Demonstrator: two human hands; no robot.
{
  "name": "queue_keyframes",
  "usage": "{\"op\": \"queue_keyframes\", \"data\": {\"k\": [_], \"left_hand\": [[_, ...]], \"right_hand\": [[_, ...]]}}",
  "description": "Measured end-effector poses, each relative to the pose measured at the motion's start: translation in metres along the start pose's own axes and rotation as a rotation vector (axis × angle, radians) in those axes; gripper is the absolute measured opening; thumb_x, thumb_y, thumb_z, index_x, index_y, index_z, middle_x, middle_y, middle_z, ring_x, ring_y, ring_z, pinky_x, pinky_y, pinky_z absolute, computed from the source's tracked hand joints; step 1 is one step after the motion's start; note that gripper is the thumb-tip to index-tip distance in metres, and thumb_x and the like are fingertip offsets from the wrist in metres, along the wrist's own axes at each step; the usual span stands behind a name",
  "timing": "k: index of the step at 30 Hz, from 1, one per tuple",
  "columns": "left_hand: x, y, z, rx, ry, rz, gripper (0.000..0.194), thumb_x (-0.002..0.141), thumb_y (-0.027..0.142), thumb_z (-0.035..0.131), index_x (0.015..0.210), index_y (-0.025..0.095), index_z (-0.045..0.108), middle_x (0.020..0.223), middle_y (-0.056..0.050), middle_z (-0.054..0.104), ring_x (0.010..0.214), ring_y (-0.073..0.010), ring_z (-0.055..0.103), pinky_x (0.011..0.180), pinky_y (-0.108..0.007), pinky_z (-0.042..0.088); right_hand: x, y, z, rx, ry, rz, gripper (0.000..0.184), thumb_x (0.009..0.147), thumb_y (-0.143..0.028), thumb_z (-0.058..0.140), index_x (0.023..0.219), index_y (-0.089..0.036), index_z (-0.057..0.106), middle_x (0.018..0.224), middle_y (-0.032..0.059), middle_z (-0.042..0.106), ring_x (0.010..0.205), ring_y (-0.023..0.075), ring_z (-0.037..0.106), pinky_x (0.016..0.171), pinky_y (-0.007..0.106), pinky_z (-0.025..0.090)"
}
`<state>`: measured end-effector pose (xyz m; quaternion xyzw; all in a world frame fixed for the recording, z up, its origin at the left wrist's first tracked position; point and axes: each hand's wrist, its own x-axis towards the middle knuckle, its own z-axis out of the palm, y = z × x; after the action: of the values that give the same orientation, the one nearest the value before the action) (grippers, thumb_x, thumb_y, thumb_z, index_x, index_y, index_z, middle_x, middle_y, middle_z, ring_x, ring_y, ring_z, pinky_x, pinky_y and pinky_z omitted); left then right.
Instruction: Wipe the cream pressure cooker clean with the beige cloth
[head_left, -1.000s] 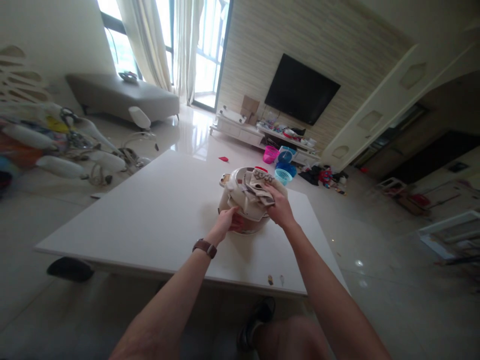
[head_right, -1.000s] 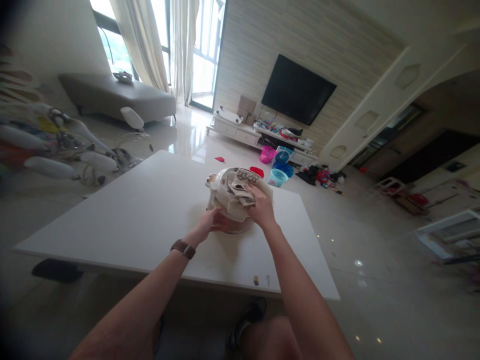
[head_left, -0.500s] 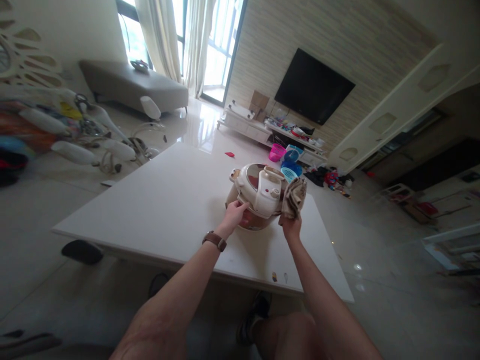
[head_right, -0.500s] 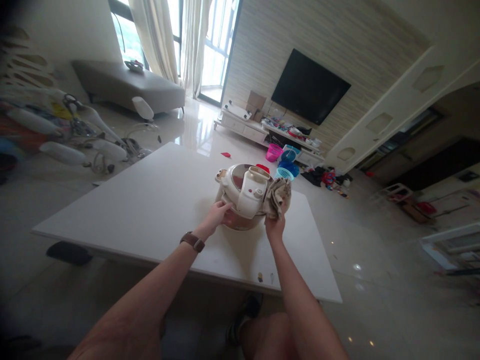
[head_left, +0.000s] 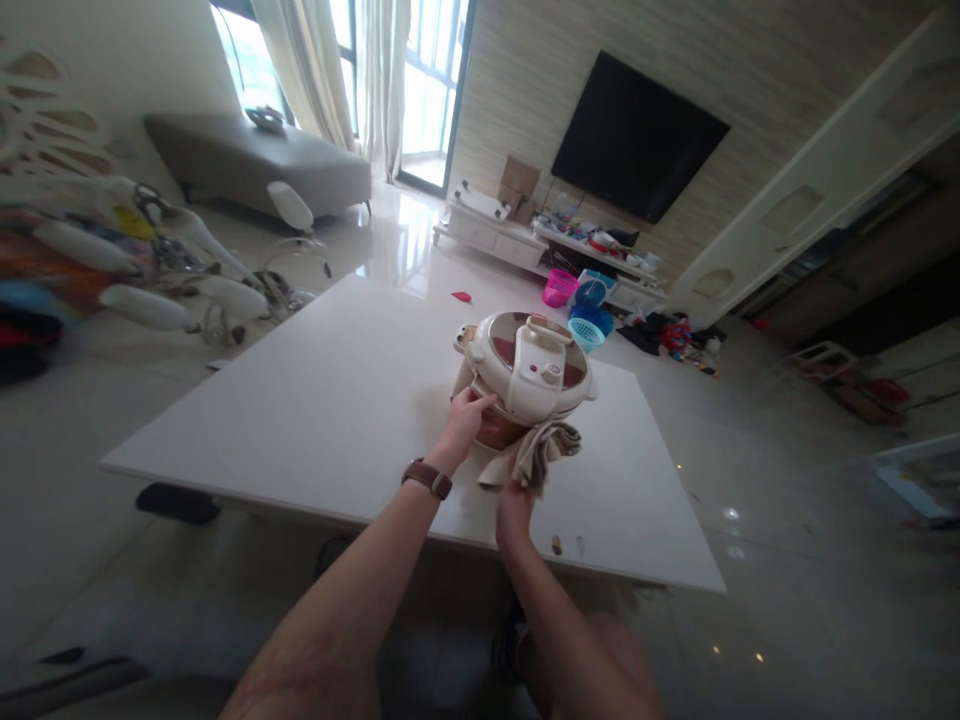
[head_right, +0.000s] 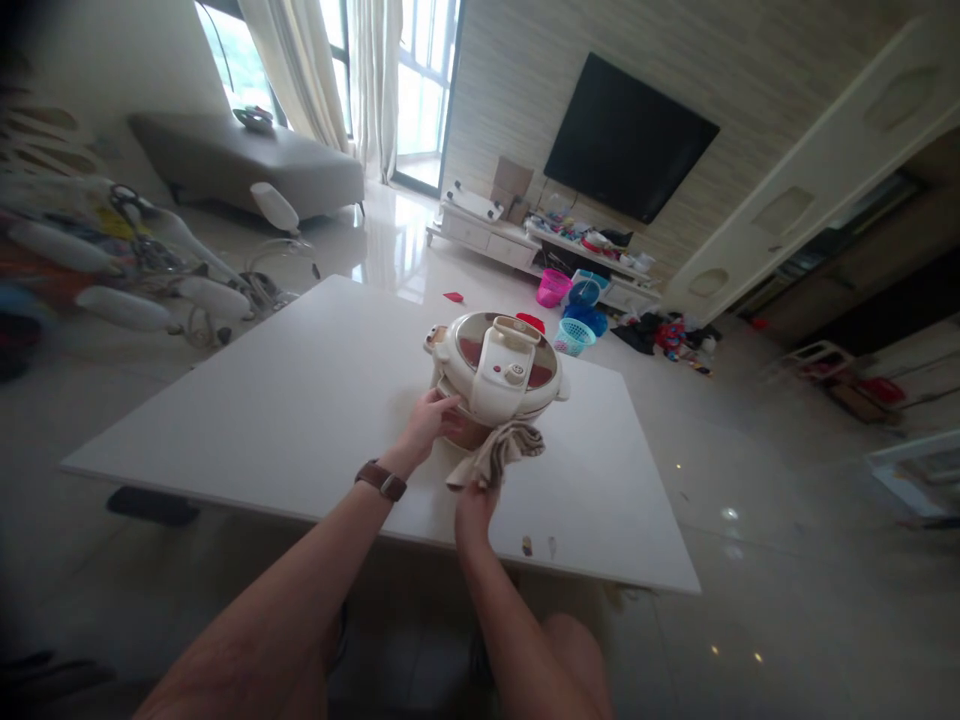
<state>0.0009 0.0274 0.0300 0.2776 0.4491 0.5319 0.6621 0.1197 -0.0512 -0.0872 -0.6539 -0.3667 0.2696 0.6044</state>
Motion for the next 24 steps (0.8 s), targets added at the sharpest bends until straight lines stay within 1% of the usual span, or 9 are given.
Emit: {"op": "queue_keyframes", "data": {"k": [2,5,8,10,14,18,20,22,24], "left_hand": [[0.0,-0.001,-0.001,0.003,0.001,0.005,0.014,0.082,0.022,0.07,0.084,0.019,0.056,0.071,0.0,0.067,0.052,-0.0146,0.065,0.045,-0.025,0.054],[0.001,-0.001,-0.002,0.008,0.002,-0.003,0.017,0.078,0.024,0.072,0.082,0.02,0.056,0.068,0.0,0.066,0.052,-0.0148,0.065,0.047,-0.026,0.054],[0.003,-0.001,-0.003,0.006,0.0,-0.014,0.02,0.074,0.027,0.073,0.082,0.02,0.056,0.065,0.001,0.065,0.053,-0.0149,0.064,0.05,-0.026,0.054],[0.004,-0.001,-0.003,0.003,0.012,-0.007,0.022,0.071,0.028,0.074,0.082,0.02,0.057,0.064,0.001,0.065,0.052,-0.0144,0.063,0.051,-0.026,0.053],[0.006,-0.003,-0.002,0.002,0.059,0.033,0.023,0.065,0.03,0.074,0.079,0.02,0.058,0.064,0.002,0.063,0.051,-0.013,0.061,0.05,-0.024,0.051],[0.007,-0.005,-0.002,0.008,0.082,0.059,0.026,0.062,0.032,0.073,0.078,0.02,0.057,0.061,0.004,0.062,0.049,-0.0131,0.059,0.048,-0.024,0.05],[0.007,-0.006,-0.002,0.009,0.084,0.069,0.028,0.06,0.033,0.074,0.078,0.02,0.057,0.06,0.004,0.062,0.048,-0.0129,0.059,0.048,-0.024,0.05],[0.008,-0.008,-0.002,0.007,0.081,0.084,0.03,0.059,0.034,0.074,0.079,0.02,0.058,0.06,0.005,0.062,0.047,-0.0125,0.059,0.047,-0.023,0.049],[0.008,-0.009,-0.003,0.009,0.082,0.104,0.031,0.059,0.035,0.074,0.081,0.02,0.058,0.06,0.005,0.062,0.047,-0.0121,0.058,0.046,-0.023,0.047]], "right_hand": [[0.006,-0.004,0.011,0.188,0.161,0.232,0.053,0.092,-0.05,0.059,0.134,-0.018,0.064,0.141,0.0142,0.069,0.14,0.0238,0.06,0.117,0.044,0.05],[0.044,-0.02,0.011,0.497,0.2,0.461,0.043,0.097,-0.044,0.054,0.134,-0.022,0.061,0.132,0.0088,0.074,0.121,0.0205,0.072,0.106,0.044,0.058],[0.078,-0.026,-0.004,0.575,0.183,0.603,0.03,0.101,-0.034,0.043,0.113,-0.021,0.067,0.106,0.0069,0.08,0.105,0.0204,0.076,0.102,0.048,0.061],[0.087,-0.027,-0.013,0.575,0.116,0.616,0.03,0.102,-0.032,0.038,0.103,-0.021,0.067,0.097,0.0069,0.08,0.103,0.022,0.076,0.102,0.051,0.06],[0.086,-0.042,-0.028,0.607,-0.04,0.543,0.033,0.1,-0.033,0.036,0.102,-0.023,0.067,0.101,0.0087,0.08,0.108,0.0247,0.075,0.106,0.057,0.057],[0.083,-0.073,-0.04,0.727,0.002,0.508,0.032,0.101,-0.038,0.042,0.109,-0.022,0.068,0.104,0.0091,0.08,0.111,0.025,0.075,0.106,0.057,0.058],[0.079,-0.081,-0.04,0.757,0.037,0.522,0.029,0.1,-0.039,0.047,0.113,-0.022,0.067,0.108,0.0081,0.08,0.111,0.0238,0.074,0.105,0.054,0.06],[0.071,-0.079,-0.033,0.757,0.084,0.575,0.027,0.1,-0.036,0.049,0.116,-0.022,0.065,0.112,0.0066,0.08,0.11,0.0219,0.075,0.103,0.05,0.061],[0.063,-0.068,-0.02,0.732,0.113,0.654,0.025,0.1,-0.032,0.049,0.118,-0.022,0.064,0.113,0.006,0.079,0.107,0.0202,0.075,0.102,0.047,0.062]]}}
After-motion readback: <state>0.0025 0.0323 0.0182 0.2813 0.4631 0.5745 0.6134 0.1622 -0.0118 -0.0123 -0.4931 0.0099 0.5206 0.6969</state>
